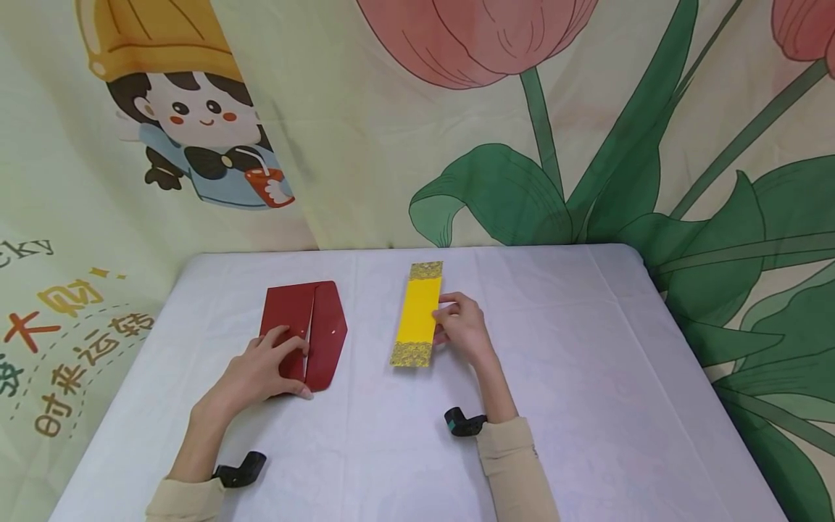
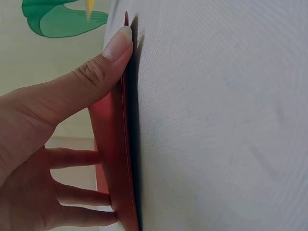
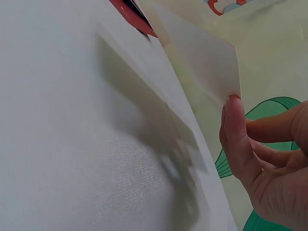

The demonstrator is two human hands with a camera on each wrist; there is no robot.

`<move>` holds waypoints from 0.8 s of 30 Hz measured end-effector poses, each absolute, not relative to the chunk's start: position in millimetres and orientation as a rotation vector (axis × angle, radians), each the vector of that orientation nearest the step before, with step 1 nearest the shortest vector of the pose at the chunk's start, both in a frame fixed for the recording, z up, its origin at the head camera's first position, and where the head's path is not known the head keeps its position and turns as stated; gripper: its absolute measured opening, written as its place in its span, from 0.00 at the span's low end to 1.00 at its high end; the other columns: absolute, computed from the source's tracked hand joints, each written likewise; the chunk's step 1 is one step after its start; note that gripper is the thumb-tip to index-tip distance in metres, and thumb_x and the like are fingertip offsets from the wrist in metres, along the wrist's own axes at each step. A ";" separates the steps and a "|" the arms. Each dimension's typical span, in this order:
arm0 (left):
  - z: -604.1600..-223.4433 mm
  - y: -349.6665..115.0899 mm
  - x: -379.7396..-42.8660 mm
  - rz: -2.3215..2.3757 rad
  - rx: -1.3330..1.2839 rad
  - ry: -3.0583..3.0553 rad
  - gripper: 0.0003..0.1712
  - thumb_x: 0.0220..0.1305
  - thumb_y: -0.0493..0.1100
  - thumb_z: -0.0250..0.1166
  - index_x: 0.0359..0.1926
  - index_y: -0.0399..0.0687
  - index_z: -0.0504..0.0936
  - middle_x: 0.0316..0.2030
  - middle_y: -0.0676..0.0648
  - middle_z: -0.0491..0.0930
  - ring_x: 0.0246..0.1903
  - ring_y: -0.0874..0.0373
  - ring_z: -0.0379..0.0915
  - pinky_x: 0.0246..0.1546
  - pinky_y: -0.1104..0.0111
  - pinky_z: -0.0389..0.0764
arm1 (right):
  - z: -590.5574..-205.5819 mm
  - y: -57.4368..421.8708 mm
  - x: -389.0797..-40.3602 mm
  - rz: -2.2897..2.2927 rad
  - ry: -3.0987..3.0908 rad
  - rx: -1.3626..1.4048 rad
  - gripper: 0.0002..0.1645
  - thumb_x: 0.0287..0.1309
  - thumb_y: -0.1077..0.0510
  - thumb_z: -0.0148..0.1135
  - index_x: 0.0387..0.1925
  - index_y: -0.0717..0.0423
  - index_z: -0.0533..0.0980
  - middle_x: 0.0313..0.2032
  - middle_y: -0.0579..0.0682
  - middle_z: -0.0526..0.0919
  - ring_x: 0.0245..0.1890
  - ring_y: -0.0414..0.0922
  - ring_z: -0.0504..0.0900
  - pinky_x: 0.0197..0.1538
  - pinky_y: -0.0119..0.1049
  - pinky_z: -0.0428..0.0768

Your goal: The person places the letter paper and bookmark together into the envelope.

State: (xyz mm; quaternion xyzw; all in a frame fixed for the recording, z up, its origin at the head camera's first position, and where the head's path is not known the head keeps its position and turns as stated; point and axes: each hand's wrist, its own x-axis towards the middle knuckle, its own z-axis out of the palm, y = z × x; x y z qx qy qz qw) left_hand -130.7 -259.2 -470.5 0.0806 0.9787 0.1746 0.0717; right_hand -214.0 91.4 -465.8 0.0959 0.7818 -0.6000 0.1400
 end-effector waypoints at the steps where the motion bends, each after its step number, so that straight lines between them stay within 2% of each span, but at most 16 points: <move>1: -470.7 -259.3 -130.7 0.524 0.241 2.941 0.38 0.43 0.63 0.84 0.54 0.59 0.78 0.69 0.31 0.63 0.63 0.21 0.59 0.46 0.32 0.78 | -465.6 90.7 -214.0 -1.731 2.259 0.274 0.24 0.70 0.60 0.64 0.65 0.55 0.72 0.42 0.59 0.81 0.29 0.50 0.84 0.37 0.38 0.88; 10: -471.7 -259.8 -131.5 0.514 0.238 2.949 0.39 0.42 0.64 0.84 0.53 0.60 0.78 0.69 0.30 0.63 0.64 0.21 0.59 0.47 0.32 0.78 | -465.1 83.1 -214.1 -1.706 2.265 0.224 0.24 0.69 0.61 0.63 0.64 0.56 0.72 0.43 0.59 0.81 0.30 0.49 0.85 0.35 0.36 0.88; 17: -471.6 -259.8 -131.2 0.516 0.234 2.942 0.38 0.42 0.63 0.83 0.54 0.60 0.78 0.70 0.30 0.63 0.64 0.21 0.59 0.47 0.31 0.77 | -465.4 74.4 -213.7 -1.695 2.279 0.167 0.24 0.70 0.62 0.63 0.64 0.57 0.72 0.41 0.58 0.82 0.31 0.49 0.85 0.36 0.39 0.88; 24: -472.2 -259.7 -129.7 0.523 0.235 2.951 0.38 0.42 0.63 0.84 0.53 0.60 0.78 0.70 0.30 0.63 0.64 0.21 0.59 0.46 0.32 0.78 | -469.4 68.3 -213.8 -1.683 2.280 0.130 0.22 0.70 0.62 0.62 0.62 0.57 0.73 0.40 0.58 0.81 0.29 0.50 0.83 0.32 0.35 0.87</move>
